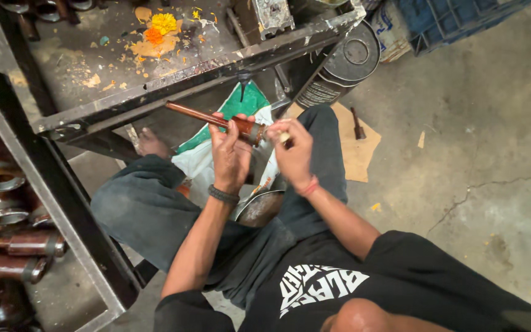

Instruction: The person sits on the floor and repeatedly picks up cylindrical metal parts from a bin. They dip a cloth into a container of liquid and wipe the surface of each part before placing it into a white sack. The process is repeated for multiple parts.

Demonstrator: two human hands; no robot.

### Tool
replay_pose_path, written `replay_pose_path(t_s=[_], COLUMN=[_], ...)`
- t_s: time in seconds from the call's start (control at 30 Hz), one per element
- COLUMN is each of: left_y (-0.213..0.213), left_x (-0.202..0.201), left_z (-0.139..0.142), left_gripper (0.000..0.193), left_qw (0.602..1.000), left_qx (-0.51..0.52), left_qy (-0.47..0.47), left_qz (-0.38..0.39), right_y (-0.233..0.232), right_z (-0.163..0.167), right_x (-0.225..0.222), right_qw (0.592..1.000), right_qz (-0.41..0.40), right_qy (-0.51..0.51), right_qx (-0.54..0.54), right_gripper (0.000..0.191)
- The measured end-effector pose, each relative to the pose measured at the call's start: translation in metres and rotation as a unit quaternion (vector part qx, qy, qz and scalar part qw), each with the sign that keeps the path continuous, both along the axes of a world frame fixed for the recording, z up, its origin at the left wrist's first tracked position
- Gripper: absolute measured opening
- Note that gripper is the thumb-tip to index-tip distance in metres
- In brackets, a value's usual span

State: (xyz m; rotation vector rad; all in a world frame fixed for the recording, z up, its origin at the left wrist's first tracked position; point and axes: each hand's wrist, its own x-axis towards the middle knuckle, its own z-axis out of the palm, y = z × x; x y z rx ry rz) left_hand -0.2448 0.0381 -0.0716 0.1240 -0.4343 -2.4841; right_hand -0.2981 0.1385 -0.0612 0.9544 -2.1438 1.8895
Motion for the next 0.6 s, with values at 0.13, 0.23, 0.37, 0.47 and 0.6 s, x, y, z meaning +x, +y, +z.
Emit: replay_pose_path(t_s=[0.13, 0.23, 0.37, 0.47, 0.6], left_y=[-0.001, -0.004, -0.005, -0.002, 0.010], left_x=[-0.003, -0.004, -0.006, -0.015, -0.030], left_z=[-0.009, -0.011, -0.004, 0.003, -0.007], left_gripper=[0.029, 0.030, 0.034, 0.038, 0.038], left_qw=[0.997, 0.995, 0.984, 0.955, 0.862], left_qx=[-0.065, -0.084, -0.162, -0.282, -0.461], left_qy=[-0.028, -0.015, -0.046, -0.049, -0.146], left_qz=[0.014, 0.044, 0.057, 0.074, 0.151], right_y=[0.000, 0.016, 0.024, 0.023, 0.028], right_z=[-0.021, -0.040, -0.076, -0.109, -0.153], right_x=[0.008, -0.017, -0.053, -0.071, -0.075], right_qw=[0.990, 0.788, 0.699, 0.744, 0.780], right_qz=[0.084, 0.270, 0.315, 0.182, 0.184], right_qy=[-0.116, -0.529, -0.596, -0.629, -0.597], right_qx=[0.011, -0.162, -0.239, -0.132, -0.044], right_gripper=[0.010, 0.009, 0.009, 0.007, 0.007])
